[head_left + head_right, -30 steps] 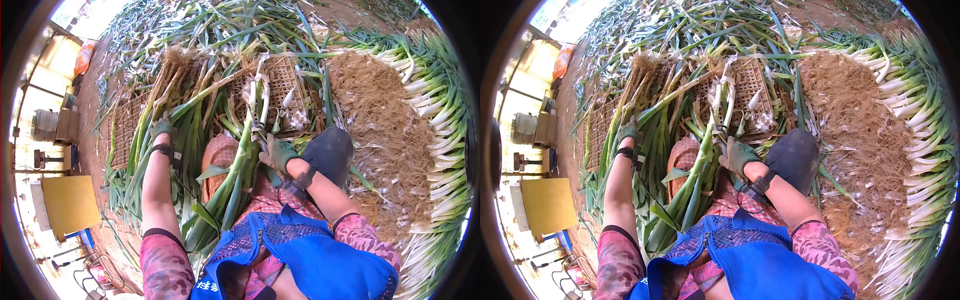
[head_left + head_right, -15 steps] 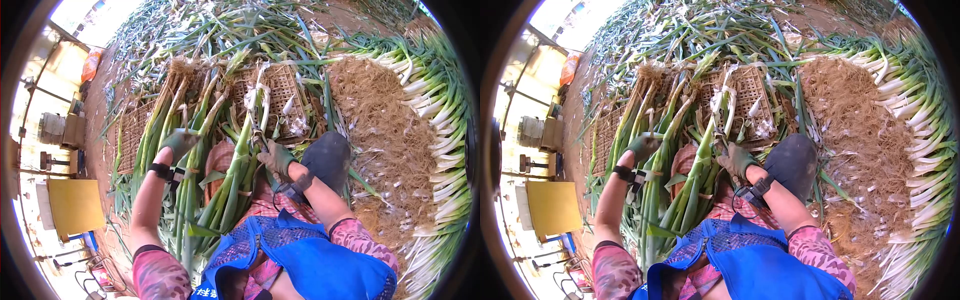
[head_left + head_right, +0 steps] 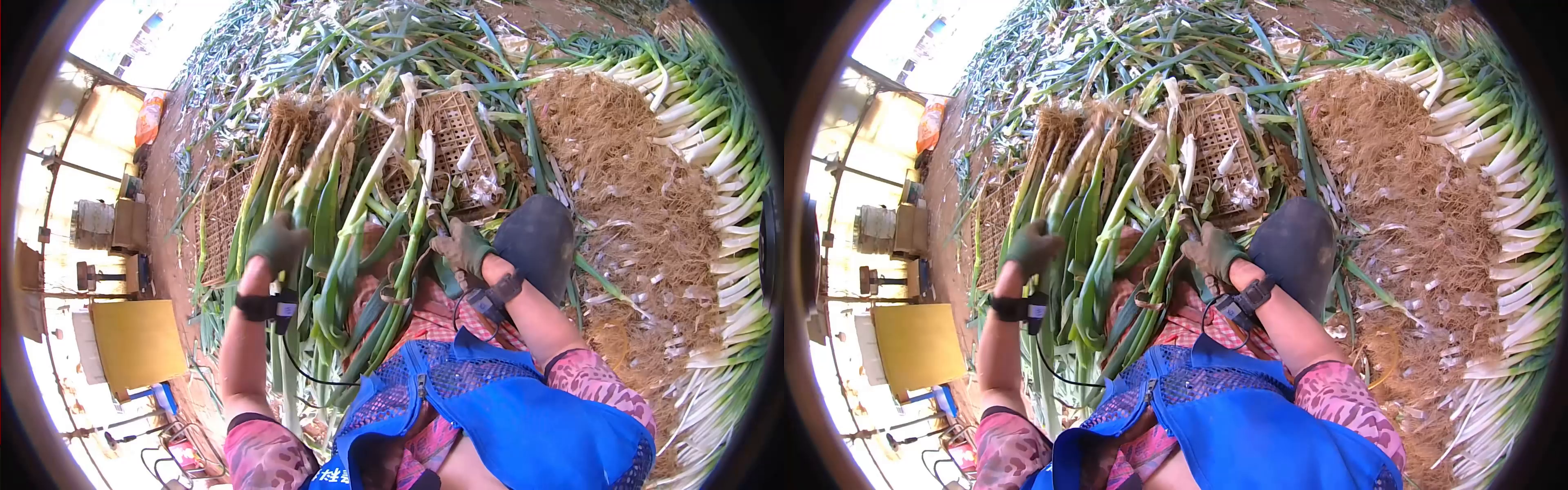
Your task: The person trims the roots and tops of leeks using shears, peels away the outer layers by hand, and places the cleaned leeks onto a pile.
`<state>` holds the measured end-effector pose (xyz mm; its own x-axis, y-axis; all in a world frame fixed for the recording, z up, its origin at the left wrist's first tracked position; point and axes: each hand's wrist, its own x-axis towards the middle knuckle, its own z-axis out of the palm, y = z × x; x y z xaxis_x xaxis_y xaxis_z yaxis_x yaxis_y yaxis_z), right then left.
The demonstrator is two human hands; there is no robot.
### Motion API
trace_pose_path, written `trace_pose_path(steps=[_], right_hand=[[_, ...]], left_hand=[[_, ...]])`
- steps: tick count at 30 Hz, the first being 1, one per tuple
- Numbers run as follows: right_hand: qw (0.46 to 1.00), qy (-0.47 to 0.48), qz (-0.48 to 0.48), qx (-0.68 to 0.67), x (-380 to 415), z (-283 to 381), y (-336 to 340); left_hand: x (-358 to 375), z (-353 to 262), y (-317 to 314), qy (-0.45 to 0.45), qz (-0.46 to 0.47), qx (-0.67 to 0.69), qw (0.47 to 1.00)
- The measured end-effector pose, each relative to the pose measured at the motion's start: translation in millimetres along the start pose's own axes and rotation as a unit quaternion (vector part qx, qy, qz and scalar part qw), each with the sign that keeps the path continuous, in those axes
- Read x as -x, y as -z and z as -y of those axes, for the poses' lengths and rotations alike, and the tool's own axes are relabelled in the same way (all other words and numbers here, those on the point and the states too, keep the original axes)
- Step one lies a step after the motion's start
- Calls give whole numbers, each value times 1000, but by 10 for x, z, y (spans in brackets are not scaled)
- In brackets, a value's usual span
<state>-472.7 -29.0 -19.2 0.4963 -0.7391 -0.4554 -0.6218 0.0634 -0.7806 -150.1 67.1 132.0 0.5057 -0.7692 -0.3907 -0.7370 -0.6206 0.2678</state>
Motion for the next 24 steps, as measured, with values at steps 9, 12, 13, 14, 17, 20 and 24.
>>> trace_pose_path(steps=[9, 12, 13, 14, 17, 20, 24], right_hand=[[987, -19, 31, -158, 107, 32, 97], [993, 42, 54, -91, 407, -105, 1], [992, 66, 77, -70, 613, -20, 38], [990, 89, 102, -49, 805, 77, 74], [986, 54, 139, -73, 818, -58, -28], [991, 61, 112, -46, 828, 40, -15], [992, 48, 108, 47, 898, 269, 74]], left_hand=[[-715, -697, -1007, -85, 0, -39, 996], [-1008, -407, -1504, -145, 198, 21, 969], [-812, -521, -1336, -61, 218, 64, 972], [-713, -521, -1230, -59, 239, 101, 964], [-491, -534, -1070, -58, 257, 134, 955], [-455, -544, -1183, -52, 238, 135, 960], [-404, -585, -1331, -11, 212, 150, 966]])
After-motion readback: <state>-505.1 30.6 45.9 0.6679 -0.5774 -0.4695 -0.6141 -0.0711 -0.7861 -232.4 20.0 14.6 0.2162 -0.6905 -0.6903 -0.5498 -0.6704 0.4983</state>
